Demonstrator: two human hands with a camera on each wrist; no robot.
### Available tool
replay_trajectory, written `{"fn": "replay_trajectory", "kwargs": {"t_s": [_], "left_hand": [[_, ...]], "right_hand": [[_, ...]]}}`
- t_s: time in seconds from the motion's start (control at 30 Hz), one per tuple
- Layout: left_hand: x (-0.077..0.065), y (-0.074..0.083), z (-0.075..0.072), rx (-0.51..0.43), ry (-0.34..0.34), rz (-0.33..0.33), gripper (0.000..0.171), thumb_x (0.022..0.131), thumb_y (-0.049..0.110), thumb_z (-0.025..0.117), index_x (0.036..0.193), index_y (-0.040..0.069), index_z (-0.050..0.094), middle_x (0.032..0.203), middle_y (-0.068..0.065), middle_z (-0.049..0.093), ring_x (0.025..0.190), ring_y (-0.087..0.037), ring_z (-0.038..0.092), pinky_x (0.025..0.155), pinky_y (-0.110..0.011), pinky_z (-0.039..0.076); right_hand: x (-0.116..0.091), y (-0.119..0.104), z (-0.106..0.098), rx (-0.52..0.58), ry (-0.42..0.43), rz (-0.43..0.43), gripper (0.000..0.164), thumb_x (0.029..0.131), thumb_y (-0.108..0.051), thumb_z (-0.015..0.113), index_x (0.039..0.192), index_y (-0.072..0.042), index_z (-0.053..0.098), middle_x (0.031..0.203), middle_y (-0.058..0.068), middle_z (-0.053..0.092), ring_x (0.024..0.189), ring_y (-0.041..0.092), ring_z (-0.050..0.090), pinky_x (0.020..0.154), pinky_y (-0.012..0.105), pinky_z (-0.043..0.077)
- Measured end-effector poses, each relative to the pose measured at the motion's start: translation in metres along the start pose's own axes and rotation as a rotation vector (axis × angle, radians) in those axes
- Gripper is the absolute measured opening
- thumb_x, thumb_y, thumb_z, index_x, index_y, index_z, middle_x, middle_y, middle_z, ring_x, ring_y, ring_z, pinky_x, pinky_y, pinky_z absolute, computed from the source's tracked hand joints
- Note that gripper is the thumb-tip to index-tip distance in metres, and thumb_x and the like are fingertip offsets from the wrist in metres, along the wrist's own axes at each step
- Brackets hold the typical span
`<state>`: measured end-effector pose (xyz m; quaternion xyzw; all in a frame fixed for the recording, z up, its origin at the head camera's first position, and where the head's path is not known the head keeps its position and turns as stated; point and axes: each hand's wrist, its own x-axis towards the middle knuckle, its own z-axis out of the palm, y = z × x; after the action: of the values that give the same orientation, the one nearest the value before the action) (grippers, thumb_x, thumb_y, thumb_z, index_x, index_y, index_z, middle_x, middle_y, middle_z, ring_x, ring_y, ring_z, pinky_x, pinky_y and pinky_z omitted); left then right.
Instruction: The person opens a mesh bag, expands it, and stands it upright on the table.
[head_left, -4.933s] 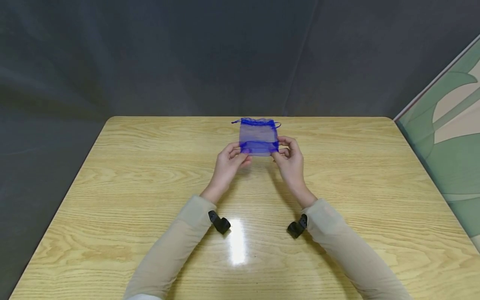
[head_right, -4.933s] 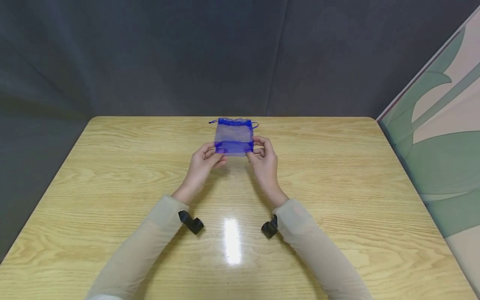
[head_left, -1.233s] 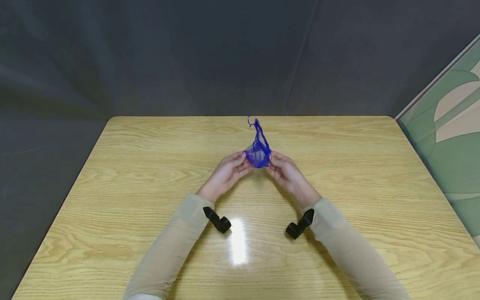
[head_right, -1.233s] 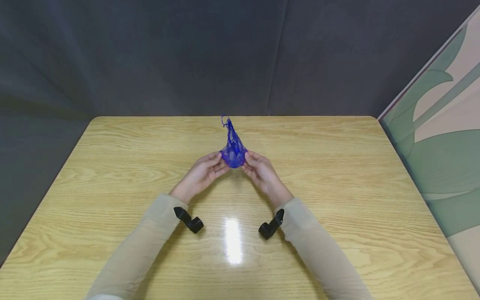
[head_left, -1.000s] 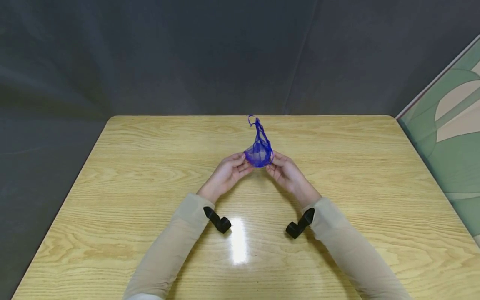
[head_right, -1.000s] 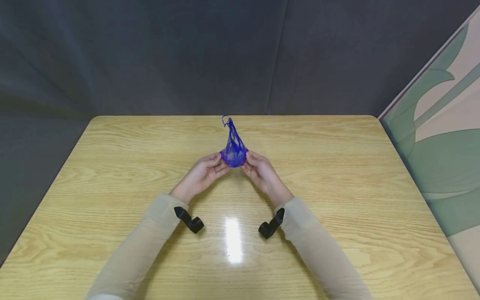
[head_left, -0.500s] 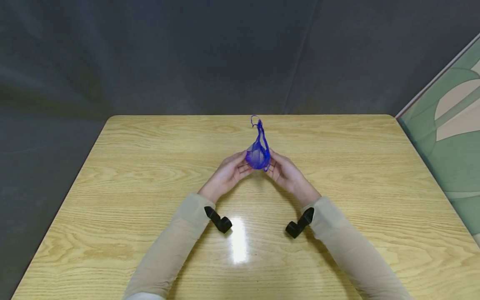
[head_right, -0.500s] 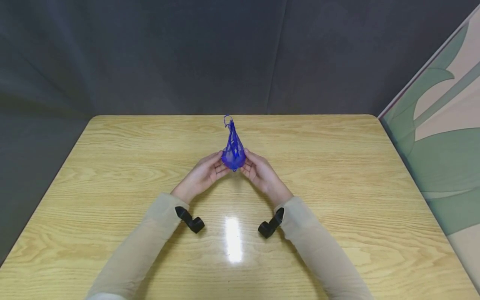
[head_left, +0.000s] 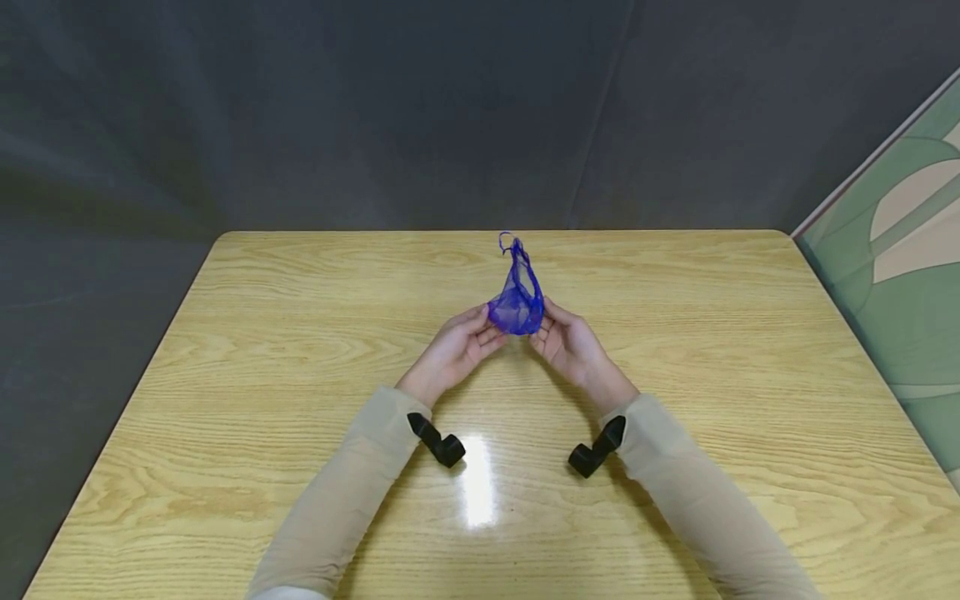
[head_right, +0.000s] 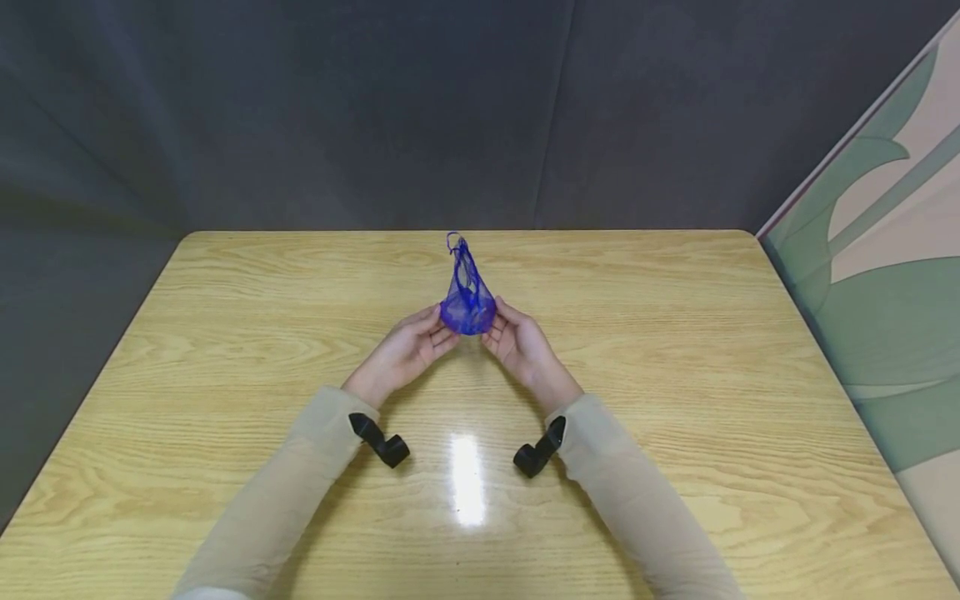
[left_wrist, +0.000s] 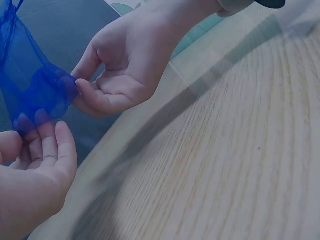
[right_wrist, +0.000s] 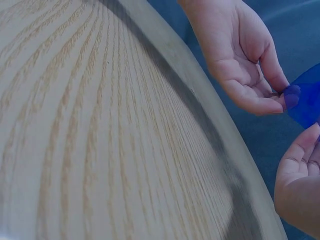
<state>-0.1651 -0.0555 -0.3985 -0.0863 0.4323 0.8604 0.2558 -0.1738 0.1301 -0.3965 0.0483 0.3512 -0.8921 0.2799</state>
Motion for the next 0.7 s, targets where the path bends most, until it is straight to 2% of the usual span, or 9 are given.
{"fn": "replay_trajectory", "kwargs": {"t_s": [0.23,0.43,0.7], "left_hand": [[0.0005,-0.0005,0.0016,-0.07,0.015,-0.021,0.044,0.104,0.013,0.028,0.145,-0.003,0.027,0.092,0.002,0.062,0.102,-0.016,0.053,0.12,-0.039,0.028],[0.0001,-0.0007,0.0022,-0.113,0.063,-0.017,0.029,0.103,0.012,0.031,0.127,0.002,0.045,0.087,0.002,0.064,0.09,-0.013,0.06,0.12,-0.039,0.029],[0.0002,-0.0008,0.002,-0.111,0.067,-0.024,0.021,0.103,0.012,0.03,0.115,0.007,0.047,0.088,0.002,0.062,0.085,-0.01,0.061,0.12,-0.038,0.029]], "right_hand": [[-0.0007,0.0012,0.002,0.062,0.017,0.023,0.038,0.106,-0.02,0.026,0.087,-0.01,0.058,0.074,0.001,0.066,0.066,0.011,0.062,0.062,0.019,0.051],[-0.0005,0.0021,0.0029,0.068,0.018,0.048,0.039,0.106,-0.019,0.025,0.088,-0.009,0.058,0.074,0.003,0.065,0.065,0.011,0.061,0.061,0.019,0.052],[-0.0011,0.0011,0.0014,0.053,0.0,0.048,0.039,0.106,-0.019,0.025,0.088,-0.008,0.058,0.075,0.003,0.066,0.063,0.011,0.061,0.06,0.019,0.051]]}}
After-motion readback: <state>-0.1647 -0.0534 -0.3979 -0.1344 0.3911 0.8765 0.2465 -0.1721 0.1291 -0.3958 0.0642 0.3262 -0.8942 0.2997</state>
